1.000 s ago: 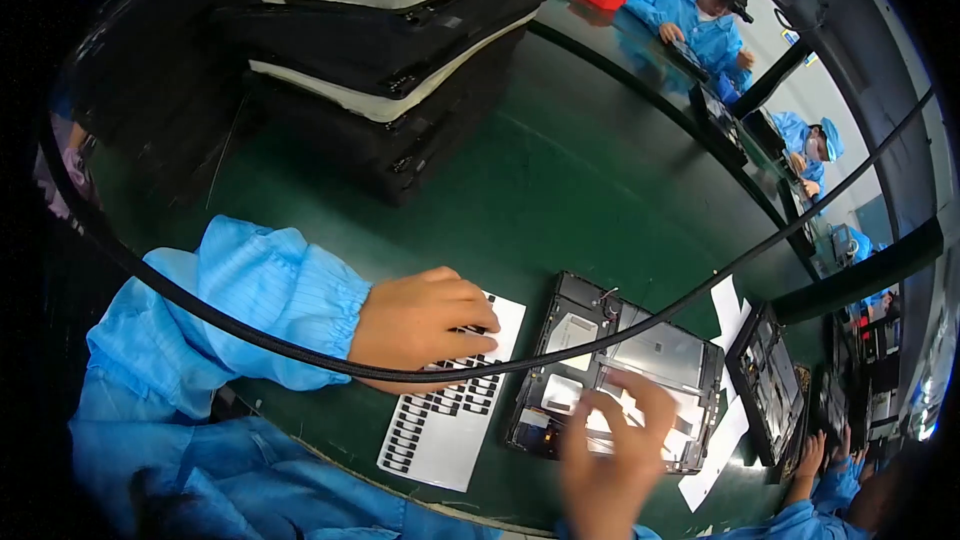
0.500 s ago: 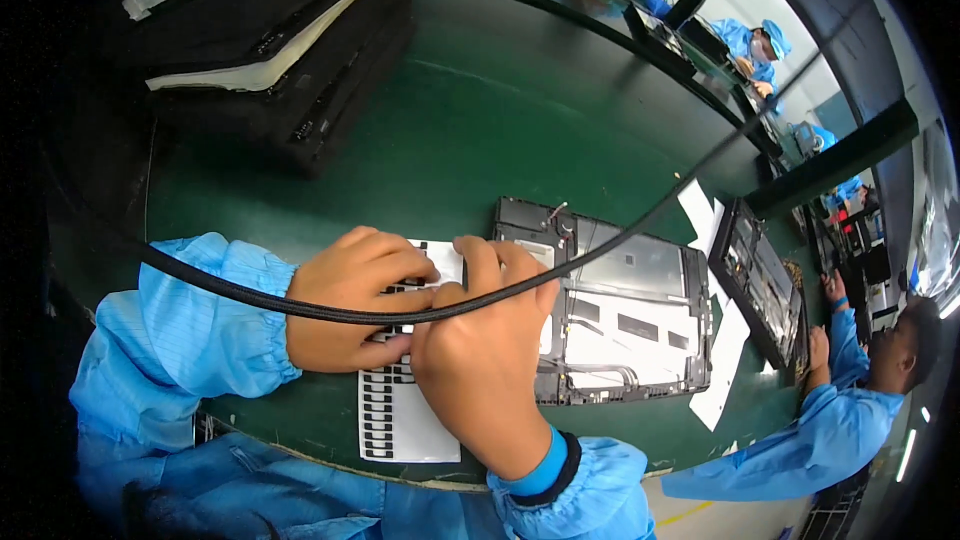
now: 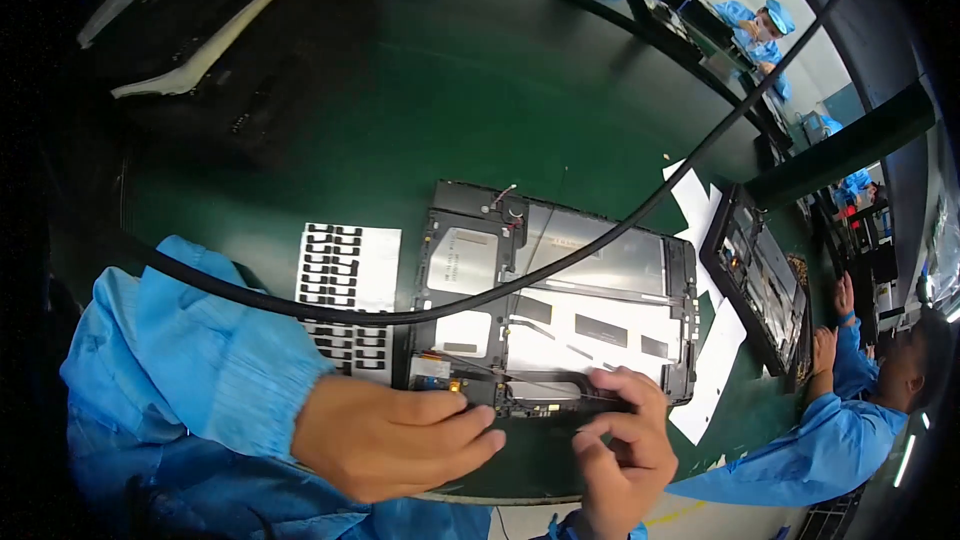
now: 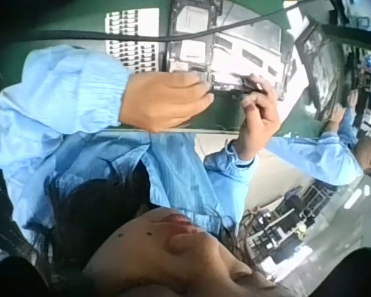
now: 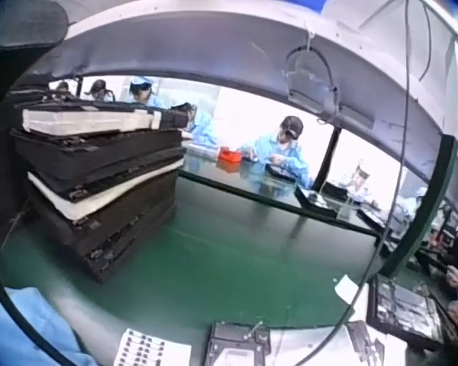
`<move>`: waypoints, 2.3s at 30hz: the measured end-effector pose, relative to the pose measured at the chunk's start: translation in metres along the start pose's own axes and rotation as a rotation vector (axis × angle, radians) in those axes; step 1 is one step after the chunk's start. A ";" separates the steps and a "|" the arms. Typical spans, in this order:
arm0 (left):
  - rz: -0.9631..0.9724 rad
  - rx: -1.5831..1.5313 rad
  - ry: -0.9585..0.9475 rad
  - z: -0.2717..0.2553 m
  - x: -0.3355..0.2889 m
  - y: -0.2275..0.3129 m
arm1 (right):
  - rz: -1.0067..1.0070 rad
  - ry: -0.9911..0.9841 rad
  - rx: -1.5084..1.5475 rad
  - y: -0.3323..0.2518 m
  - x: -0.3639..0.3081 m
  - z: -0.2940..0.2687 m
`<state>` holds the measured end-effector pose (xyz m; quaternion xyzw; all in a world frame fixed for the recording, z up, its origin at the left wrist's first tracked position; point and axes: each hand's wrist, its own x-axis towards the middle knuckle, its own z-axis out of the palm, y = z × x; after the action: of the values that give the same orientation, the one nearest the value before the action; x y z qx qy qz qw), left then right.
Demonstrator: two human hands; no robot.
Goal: The person assembles tablets by hand, applying adhesive stickers from a sticker sheet to the tablet and connecting internal ribbon cables and batteries.
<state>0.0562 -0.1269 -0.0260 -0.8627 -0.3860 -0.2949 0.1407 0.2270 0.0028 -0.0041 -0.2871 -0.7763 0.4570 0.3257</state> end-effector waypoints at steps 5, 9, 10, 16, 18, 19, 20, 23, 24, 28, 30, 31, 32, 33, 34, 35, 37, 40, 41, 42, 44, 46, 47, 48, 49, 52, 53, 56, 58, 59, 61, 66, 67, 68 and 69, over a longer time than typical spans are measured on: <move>-0.058 0.023 -0.013 0.016 -0.003 -0.005 | -0.046 -0.068 -0.186 0.010 0.003 0.012; -0.085 0.026 -0.054 0.009 0.001 -0.007 | -0.111 -0.061 -0.145 0.007 0.005 0.008; -0.085 0.023 -0.085 0.008 0.003 -0.008 | -0.123 -0.097 -0.144 0.002 0.007 0.006; -0.101 0.024 -0.115 0.007 0.003 -0.006 | -0.137 -0.139 -0.191 0.002 0.006 0.007; -0.077 0.046 -0.075 0.009 0.004 -0.007 | -0.163 -0.088 -0.205 0.010 0.003 0.012; -0.051 0.067 -0.032 0.011 0.005 -0.008 | -0.188 -0.036 -0.223 0.012 0.002 0.013; -0.053 0.069 -0.033 0.013 0.006 -0.007 | -0.190 -0.038 -0.220 0.007 0.003 0.012; -0.092 0.038 -0.039 0.020 0.009 -0.007 | -0.164 -0.228 -0.335 -0.006 0.009 0.005; -0.082 0.057 -0.043 0.021 0.010 -0.009 | -0.157 -0.215 -0.295 -0.005 0.009 0.002; -0.071 0.041 -0.025 0.025 0.009 -0.011 | -0.204 -0.150 -0.222 0.006 0.006 -0.013; -0.074 0.048 -0.028 0.025 0.010 -0.010 | -0.199 -0.144 -0.212 0.004 0.004 -0.014; -0.075 0.052 -0.030 0.025 0.011 -0.009 | -0.193 -0.136 -0.204 0.003 0.003 -0.014; -0.072 0.048 -0.031 0.026 0.011 -0.009 | -0.207 -0.130 -0.238 0.002 0.003 -0.010; -0.078 0.037 -0.020 0.028 0.011 -0.009 | -0.203 -0.126 -0.239 0.003 0.003 -0.007; -0.084 0.026 -0.010 0.030 0.012 -0.009 | -0.238 -0.138 -0.301 0.005 0.003 -0.005; -0.085 0.026 -0.014 0.031 0.012 -0.009 | -0.277 -0.154 -0.358 0.007 0.004 -0.003; -0.089 0.054 -0.022 0.031 0.014 -0.010 | -0.279 -0.141 -0.359 0.009 0.004 -0.002; -0.090 -0.003 -0.087 0.025 0.016 -0.014 | -0.297 -0.134 -0.363 0.012 0.005 -0.001; -0.090 -0.003 -0.090 0.025 0.016 -0.014 | -0.313 -0.123 -0.374 0.011 0.006 -0.001; -0.079 0.036 -0.079 0.026 0.016 -0.014 | -0.330 -0.113 -0.384 0.010 0.006 0.000; -0.071 0.077 -0.073 0.027 0.014 -0.013 | -0.343 -0.113 -0.399 0.006 0.006 0.002; -0.071 0.097 -0.050 0.027 0.013 -0.011 | -0.361 -0.112 -0.412 0.000 0.008 0.004; -0.074 0.101 -0.055 0.028 0.014 -0.011 | -0.407 -0.148 -0.474 -0.003 0.010 0.004; -0.070 0.101 -0.071 0.029 0.015 -0.011 | -0.456 -0.183 -0.536 -0.005 0.011 0.004; -0.066 0.104 -0.088 0.029 0.017 -0.011 | -0.462 -0.180 -0.528 -0.007 0.011 0.003; -0.115 -0.048 -0.063 0.020 0.010 -0.010 | -0.507 -0.258 -0.645 -0.016 0.011 0.006; -0.121 -0.206 -0.009 0.017 0.007 -0.014 | -0.519 -0.248 -0.635 -0.016 0.008 0.005; -0.123 -0.173 0.173 -0.004 -0.027 -0.023 | -0.468 -0.086 -0.649 -0.012 -0.004 0.004; -0.340 -0.136 0.054 -0.026 -0.047 -0.023 | -0.435 -0.040 -0.559 -0.016 -0.016 0.012; -0.545 -0.138 -0.034 -0.034 -0.052 -0.017 | -0.392 -0.011 -0.487 -0.020 -0.021 0.018; -0.622 -0.097 -0.061 -0.029 -0.066 -0.008 | -0.418 -0.017 -0.429 -0.027 -0.026 0.038; -0.627 -0.120 -0.123 -0.033 -0.066 0.009 | -0.528 -0.158 -0.603 -0.037 -0.035 0.085; -0.622 -0.128 -0.110 -0.034 -0.066 0.010 | -0.528 -0.159 -0.620 -0.039 -0.038 0.091; -0.608 -0.105 -0.120 -0.033 -0.067 0.009 | -0.525 -0.120 -0.697 -0.039 -0.037 0.096; -0.590 -0.086 -0.129 -0.031 -0.067 0.008 | -0.520 -0.078 -0.779 -0.038 -0.037 0.101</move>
<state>0.0142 -0.1854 -0.0429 -0.7354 -0.6152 -0.2838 -0.0126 0.1664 -0.0932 -0.0164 -0.1666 -0.9479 0.0455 0.2677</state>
